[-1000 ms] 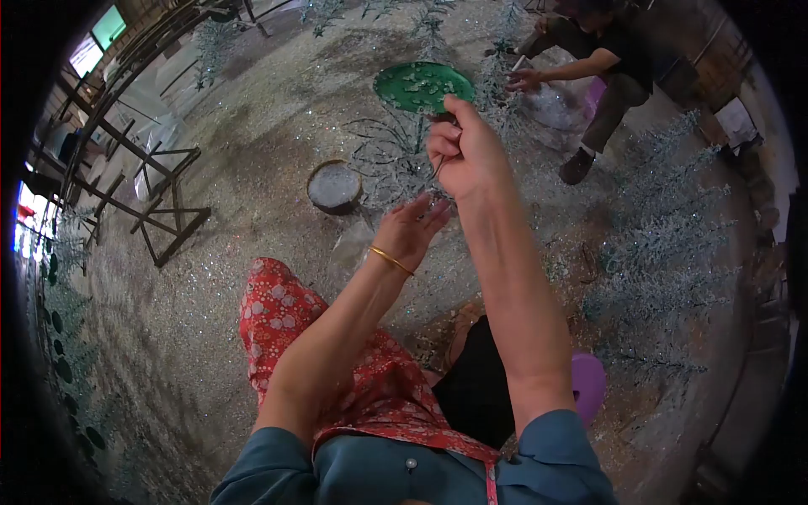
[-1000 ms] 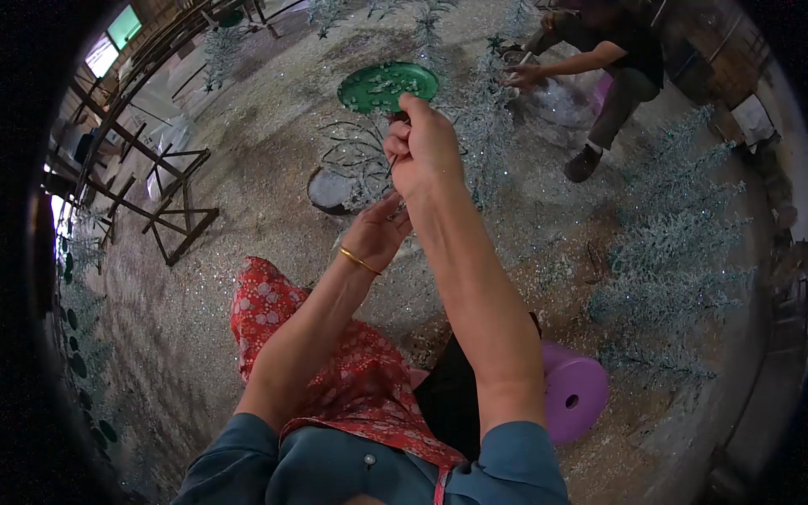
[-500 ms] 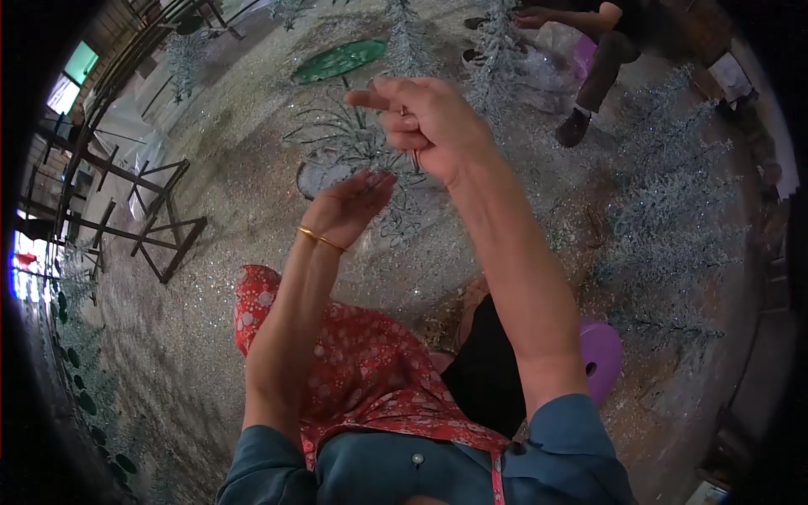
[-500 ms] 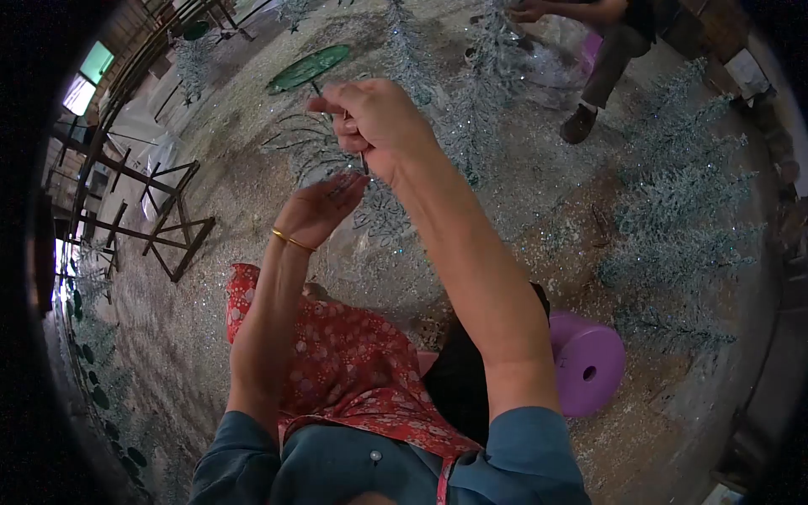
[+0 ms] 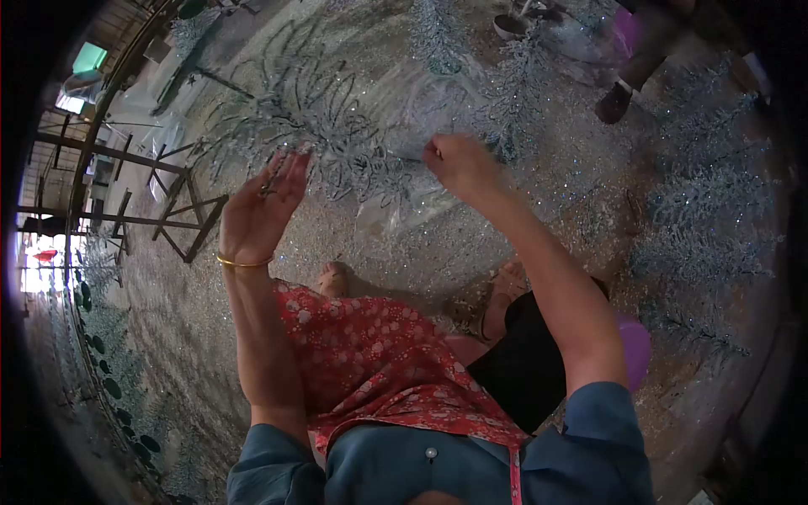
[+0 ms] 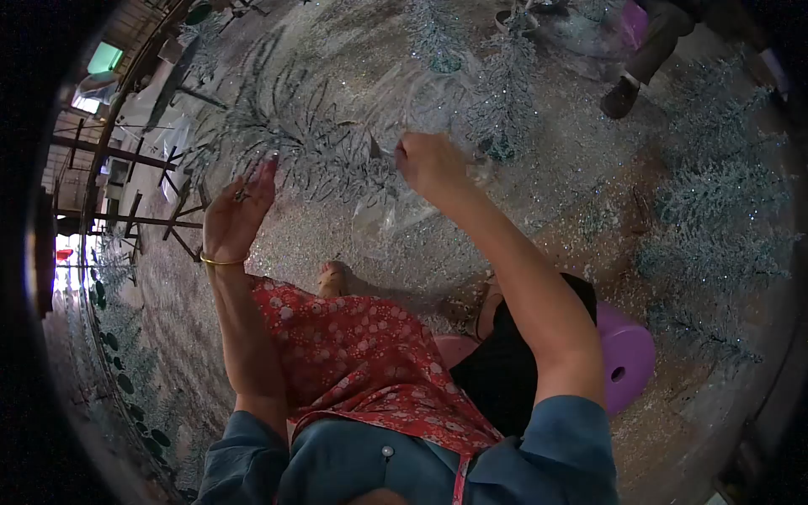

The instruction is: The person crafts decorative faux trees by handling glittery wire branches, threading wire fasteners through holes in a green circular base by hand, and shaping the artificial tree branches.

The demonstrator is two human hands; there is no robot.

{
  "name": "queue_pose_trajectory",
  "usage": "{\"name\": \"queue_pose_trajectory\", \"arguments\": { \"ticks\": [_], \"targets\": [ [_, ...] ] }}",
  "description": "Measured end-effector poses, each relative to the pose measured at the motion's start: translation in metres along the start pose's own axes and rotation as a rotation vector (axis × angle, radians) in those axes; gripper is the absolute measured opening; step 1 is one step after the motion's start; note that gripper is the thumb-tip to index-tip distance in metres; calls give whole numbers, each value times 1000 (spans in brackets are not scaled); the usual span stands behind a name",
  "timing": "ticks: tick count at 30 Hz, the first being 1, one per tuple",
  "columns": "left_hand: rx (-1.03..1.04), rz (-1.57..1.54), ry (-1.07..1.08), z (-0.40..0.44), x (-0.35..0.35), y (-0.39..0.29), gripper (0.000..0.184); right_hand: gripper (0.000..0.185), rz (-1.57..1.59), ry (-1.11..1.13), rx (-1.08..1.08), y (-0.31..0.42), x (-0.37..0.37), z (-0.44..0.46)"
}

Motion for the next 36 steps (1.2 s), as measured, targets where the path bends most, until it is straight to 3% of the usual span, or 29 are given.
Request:
{"name": "queue_pose_trajectory", "arguments": {
  "ticks": [2,4,5,7,13,20,24,26,27,31,36],
  "targets": [
    [10,-120,68,-3,6,-8,45,15,0,72,52,-1,14,4],
    [3,-160,118,-7,13,-9,46,19,289,-27,47,-2,19,9],
    [-6,-202,171,-9,18,-9,46,19,291,-29,48,-2,25,12],
    [-16,-249,200,-12,21,-10,45,21,517,121,107,6,43,12],
    [-1,-247,364,-19,35,-15,41,23,767,-40,140,41,-8,7],
    [-116,-231,508,-28,48,-2,58,31,581,-226,29,58,-3,19],
    [-80,-121,600,-27,50,4,49,31,525,-239,85,57,-17,23],
    [-91,-181,550,-22,42,1,50,31,496,-218,92,54,-17,29],
    [-214,-232,534,-24,50,19,47,28,520,-245,66,53,-17,31],
    [-85,-187,494,-12,30,-5,42,23,618,-206,69,45,-12,31],
    [-120,-197,473,-15,37,9,41,14,617,-268,51,40,-3,31]
  ]
}}
Point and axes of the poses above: each hand's wrist, its own z-axis towards the middle knuckle, its own x-axis out of the palm, y = z × x, the point moved 9 cm from there along z, towards the middle knuckle, and after that the axes turned 15 degrees about -z, right-handed, at the moved point
